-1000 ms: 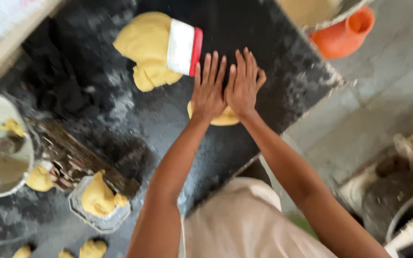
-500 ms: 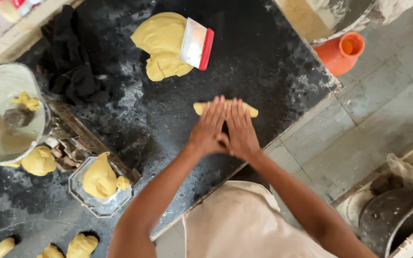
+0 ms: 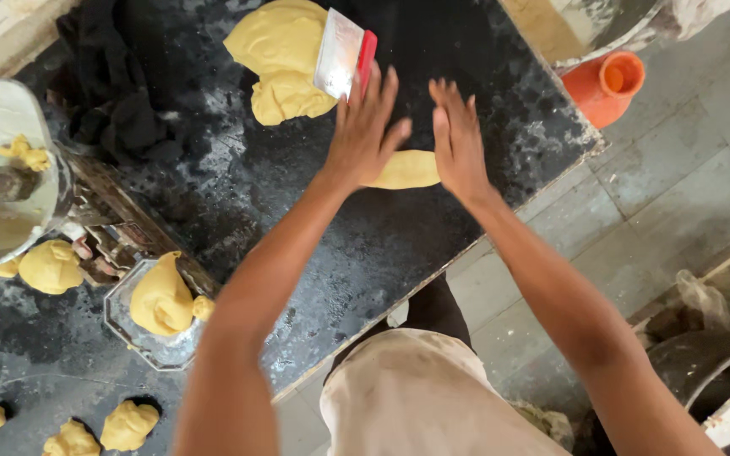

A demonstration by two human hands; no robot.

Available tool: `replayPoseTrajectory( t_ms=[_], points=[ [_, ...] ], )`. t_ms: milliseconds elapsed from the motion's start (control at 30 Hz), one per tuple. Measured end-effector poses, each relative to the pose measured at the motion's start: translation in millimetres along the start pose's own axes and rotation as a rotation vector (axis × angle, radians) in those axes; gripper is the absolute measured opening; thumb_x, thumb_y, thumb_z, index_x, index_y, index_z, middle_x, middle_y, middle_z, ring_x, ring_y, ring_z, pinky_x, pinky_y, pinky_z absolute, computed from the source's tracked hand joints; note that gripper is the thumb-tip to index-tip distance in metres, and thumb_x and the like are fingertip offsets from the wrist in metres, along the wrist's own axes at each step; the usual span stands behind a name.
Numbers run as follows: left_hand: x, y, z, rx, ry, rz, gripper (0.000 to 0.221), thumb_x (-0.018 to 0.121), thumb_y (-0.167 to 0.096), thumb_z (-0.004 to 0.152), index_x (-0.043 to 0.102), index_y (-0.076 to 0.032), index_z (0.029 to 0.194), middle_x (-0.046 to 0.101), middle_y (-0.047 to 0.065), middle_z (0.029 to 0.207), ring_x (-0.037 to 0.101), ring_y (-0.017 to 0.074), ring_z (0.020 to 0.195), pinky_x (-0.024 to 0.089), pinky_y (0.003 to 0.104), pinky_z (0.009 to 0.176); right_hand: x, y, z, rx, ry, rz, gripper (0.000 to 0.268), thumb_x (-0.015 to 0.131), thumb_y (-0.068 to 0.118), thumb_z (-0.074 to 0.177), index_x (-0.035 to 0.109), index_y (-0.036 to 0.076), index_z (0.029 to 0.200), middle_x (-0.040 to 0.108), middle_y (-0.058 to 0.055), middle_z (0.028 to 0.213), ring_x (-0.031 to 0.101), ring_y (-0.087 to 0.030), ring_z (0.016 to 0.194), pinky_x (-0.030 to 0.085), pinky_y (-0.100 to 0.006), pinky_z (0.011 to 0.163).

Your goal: The person shapes portions of dough into logs on a counter by hand, occasionally using a scraper and a scale.

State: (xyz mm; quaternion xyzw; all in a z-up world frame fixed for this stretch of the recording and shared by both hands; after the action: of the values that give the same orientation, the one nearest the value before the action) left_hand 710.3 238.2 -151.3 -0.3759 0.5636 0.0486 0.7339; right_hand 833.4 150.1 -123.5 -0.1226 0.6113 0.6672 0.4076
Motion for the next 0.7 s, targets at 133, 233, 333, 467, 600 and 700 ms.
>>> replayPoseTrajectory(
  t_ms=[133,233,333,467,600,700],
  points=[
    [8,-7,25,-0.008,-0.196,0.24,0.068,0.046,-0.043,0.111,0.03,0.001,0.16,0.022,0.024,0.168,0.018,0.0384,0.159,0.015,0.056,0.128,25,-11,19,0.086,0.057,-0.449,0.054,0.041,0.034,0.111,0.045,0.001,0.153,0.043,-0.024,0.159,0.029,-0.042,0.152,0.019,-0.057,0.124],
    [22,-42,-47,0.019,-0.008,0.28,0.061,0.045,-0.037,0.109,0.04,0.002,0.157,0.031,0.022,0.166,0.023,0.0364,0.158,0.016,0.056,0.129,21,40,-58,0.001,0.027,-0.444,0.058,0.037,0.035,0.112,0.043,-0.002,0.156,0.042,-0.026,0.16,0.029,-0.041,0.155,0.016,-0.059,0.126],
    [23,-70,-104,-0.006,0.171,0.131,0.064,0.046,-0.036,0.1,0.043,0.0,0.153,0.036,0.023,0.161,0.026,0.0377,0.154,0.016,0.057,0.125,20,75,-107,-0.026,0.057,-0.398,0.057,0.037,0.039,0.112,0.044,0.004,0.157,0.037,-0.026,0.164,0.026,-0.04,0.157,0.013,-0.06,0.127],
    [-17,-42,-34,-0.313,-0.212,0.291,0.064,0.043,-0.035,0.107,0.034,0.003,0.157,0.034,0.025,0.164,0.028,0.0382,0.155,0.011,0.063,0.125,18,34,-32,0.115,0.013,-0.512,0.061,0.039,0.038,0.112,0.038,0.002,0.161,0.021,-0.033,0.166,0.014,-0.043,0.157,0.001,-0.074,0.117],
    [-29,-7,51,-0.344,-0.281,0.308,0.055,0.042,-0.037,0.111,0.036,-0.014,0.161,0.032,0.021,0.165,0.026,0.0403,0.154,0.01,0.063,0.126,33,1,62,0.076,0.047,-0.59,0.059,0.037,0.036,0.115,0.036,0.008,0.167,0.018,-0.026,0.171,0.011,-0.041,0.16,-0.003,-0.077,0.117],
    [-29,-12,42,-0.247,-0.286,0.321,0.055,0.042,-0.038,0.111,0.035,-0.016,0.161,0.03,0.017,0.167,0.022,0.0386,0.156,0.008,0.064,0.127,32,11,59,0.016,0.043,-0.627,0.059,0.041,0.039,0.112,0.038,0.011,0.165,0.018,-0.026,0.171,0.011,-0.039,0.16,-0.005,-0.076,0.116]
  ],
)
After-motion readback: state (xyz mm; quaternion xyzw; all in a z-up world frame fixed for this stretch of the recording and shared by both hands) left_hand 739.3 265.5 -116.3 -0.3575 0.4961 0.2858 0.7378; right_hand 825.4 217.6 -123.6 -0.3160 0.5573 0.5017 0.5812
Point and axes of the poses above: each hand's wrist, its own z-axis towards the middle knuckle, its own x-axis out of the palm, y = z × x, the point moved 10 cm from there along z, towards the middle knuckle
